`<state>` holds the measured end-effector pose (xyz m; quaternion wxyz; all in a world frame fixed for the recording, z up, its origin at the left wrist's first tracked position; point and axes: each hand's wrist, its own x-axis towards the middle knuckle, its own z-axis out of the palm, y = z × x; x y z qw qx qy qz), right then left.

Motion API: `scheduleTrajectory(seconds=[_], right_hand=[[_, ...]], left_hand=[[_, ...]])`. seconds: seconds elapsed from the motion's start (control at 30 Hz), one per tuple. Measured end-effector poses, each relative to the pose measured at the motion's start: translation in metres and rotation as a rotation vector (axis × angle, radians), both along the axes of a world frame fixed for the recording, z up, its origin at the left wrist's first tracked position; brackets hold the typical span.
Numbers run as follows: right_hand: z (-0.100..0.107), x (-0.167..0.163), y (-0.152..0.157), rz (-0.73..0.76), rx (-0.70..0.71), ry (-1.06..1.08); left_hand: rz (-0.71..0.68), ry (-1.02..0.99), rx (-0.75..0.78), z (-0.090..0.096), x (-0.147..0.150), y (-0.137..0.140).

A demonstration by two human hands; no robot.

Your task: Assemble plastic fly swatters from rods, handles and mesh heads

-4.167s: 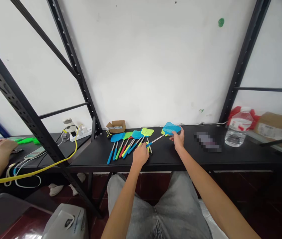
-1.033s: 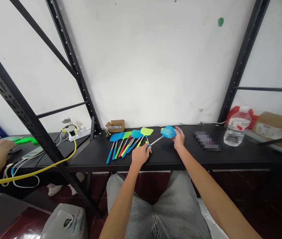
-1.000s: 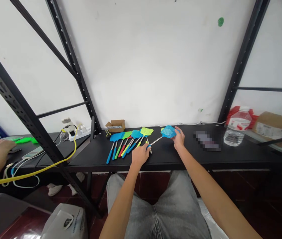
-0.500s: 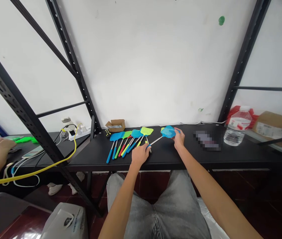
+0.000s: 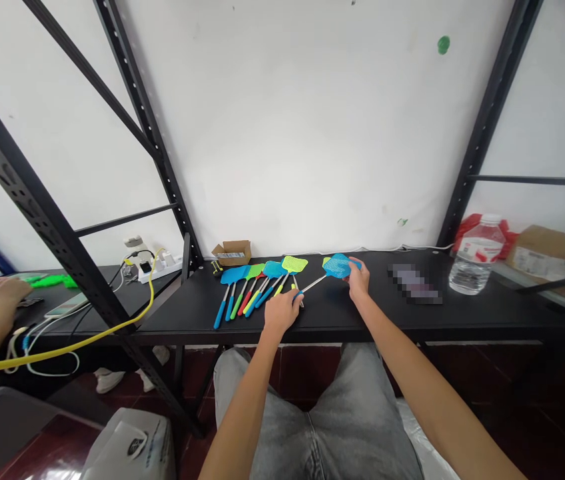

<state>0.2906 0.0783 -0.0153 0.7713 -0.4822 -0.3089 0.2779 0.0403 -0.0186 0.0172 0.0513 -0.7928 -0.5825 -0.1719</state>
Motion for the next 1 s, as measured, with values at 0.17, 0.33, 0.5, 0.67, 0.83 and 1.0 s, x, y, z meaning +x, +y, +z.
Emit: scheduleTrajectory(seconds=[0.17, 0.33, 0.5, 0.67, 0.83, 1.0], right_hand=[[0.0006, 0.0002, -0.0015, -0.001, -0.010, -0.008], [0.0027, 0.0000, -0.0046, -0.016, -0.031, -0.034], [0.0025, 0.0001, -0.0048, -0.021, -0.035, -0.052], [0.0030, 0.0001, -0.0063, 0.002, -0.029, -0.041], [0.0037, 0.0000, -0.0070, 0.011, -0.022, -0.037], [0.0032, -0.0005, -0.0058, 0.017, -0.012, -0.041]], left_hand=[[-0.001, 0.003, 0.003, 0.0012, -0.0009, -0.0003], [0.013, -0.002, -0.014, 0.0028, -0.0005, -0.0018], [0.021, -0.005, -0.023, 0.0049, 0.0002, -0.0038], [0.017, -0.005, -0.023, 0.0047, -0.0004, -0.0035], [0.003, -0.001, 0.006, 0.0009, -0.0023, -0.0002], [0.010, 0.005, 0.004, -0.0010, -0.0032, 0.0010]])
